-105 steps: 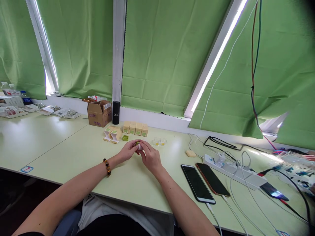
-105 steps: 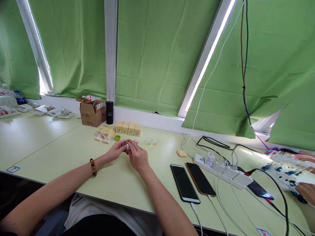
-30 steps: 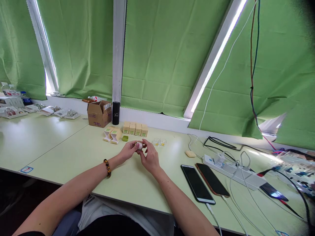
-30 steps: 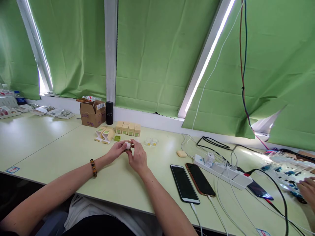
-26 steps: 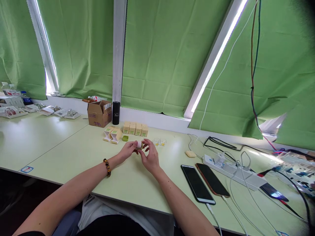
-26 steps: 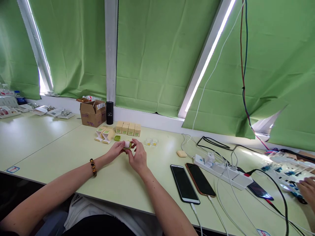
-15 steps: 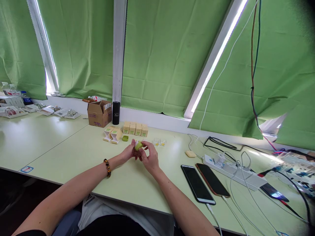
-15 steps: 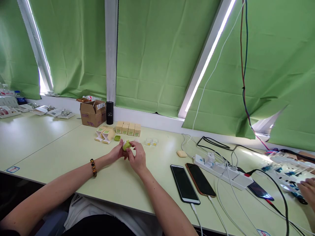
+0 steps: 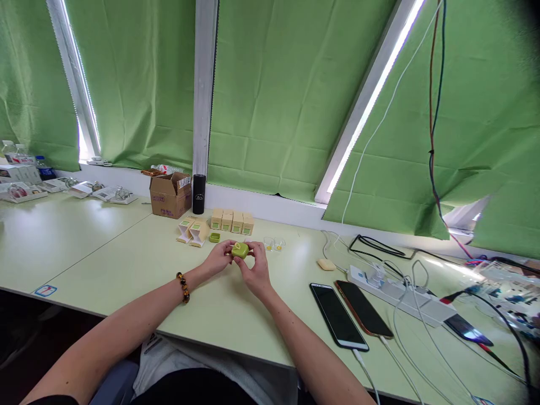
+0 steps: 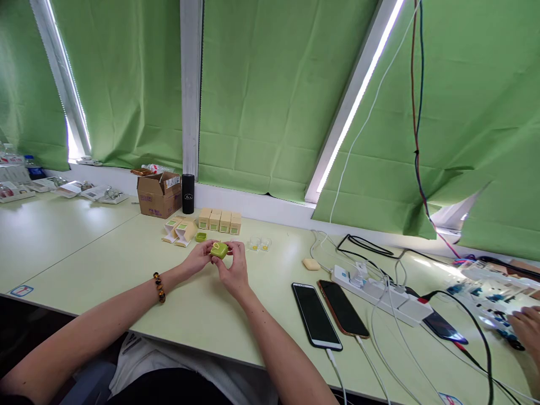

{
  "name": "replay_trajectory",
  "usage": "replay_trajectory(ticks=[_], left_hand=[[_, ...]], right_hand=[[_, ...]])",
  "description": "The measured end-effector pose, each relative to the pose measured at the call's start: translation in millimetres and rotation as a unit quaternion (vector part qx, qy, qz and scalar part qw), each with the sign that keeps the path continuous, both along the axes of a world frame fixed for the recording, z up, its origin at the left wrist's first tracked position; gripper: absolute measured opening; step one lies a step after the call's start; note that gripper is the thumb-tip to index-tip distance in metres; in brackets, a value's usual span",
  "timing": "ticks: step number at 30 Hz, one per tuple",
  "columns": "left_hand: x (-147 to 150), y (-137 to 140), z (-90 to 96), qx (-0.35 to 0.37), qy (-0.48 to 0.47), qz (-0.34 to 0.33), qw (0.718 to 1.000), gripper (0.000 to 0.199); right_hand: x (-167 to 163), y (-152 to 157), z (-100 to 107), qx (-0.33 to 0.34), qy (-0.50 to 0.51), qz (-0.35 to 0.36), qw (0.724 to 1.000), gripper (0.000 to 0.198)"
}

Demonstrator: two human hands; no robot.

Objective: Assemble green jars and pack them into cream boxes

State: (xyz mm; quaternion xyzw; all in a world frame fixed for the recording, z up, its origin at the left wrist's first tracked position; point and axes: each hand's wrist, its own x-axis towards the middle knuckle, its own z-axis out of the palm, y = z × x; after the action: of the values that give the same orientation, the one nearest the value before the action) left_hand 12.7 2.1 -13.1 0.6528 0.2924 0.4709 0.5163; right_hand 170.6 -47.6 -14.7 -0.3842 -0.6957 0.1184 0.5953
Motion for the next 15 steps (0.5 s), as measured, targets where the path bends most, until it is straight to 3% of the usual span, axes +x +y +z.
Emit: replay_trajectory(ticks=[3,6,10,15], left_hand=[[-5.4,-2.1,5.1,0.066,-0.030,0.033,0.997,0.049],[-9.1,-5.7,7.5,0.116,-0.007,0.015,0.993,0.056],[-8.6,-5.0,3.9,0.127,0.055,0.012,0.990,0.050],[-6.0,3.7,-4.2,0.107,0.059,0.028,0.992,0.049]], right_hand=[[1.5,5.3,-2.2,-0.055,0.018,0.017,0.998,0.033],[4.7,11.1,-6.0,-0.099,0.009,0.017,0.995,0.034],[6.9,17.7,-13.0,-0.110,0.004,0.010,0.994,0.034],[6.5,25.5,-19.7,-0.130,0.062,0.077,0.987,0.049]])
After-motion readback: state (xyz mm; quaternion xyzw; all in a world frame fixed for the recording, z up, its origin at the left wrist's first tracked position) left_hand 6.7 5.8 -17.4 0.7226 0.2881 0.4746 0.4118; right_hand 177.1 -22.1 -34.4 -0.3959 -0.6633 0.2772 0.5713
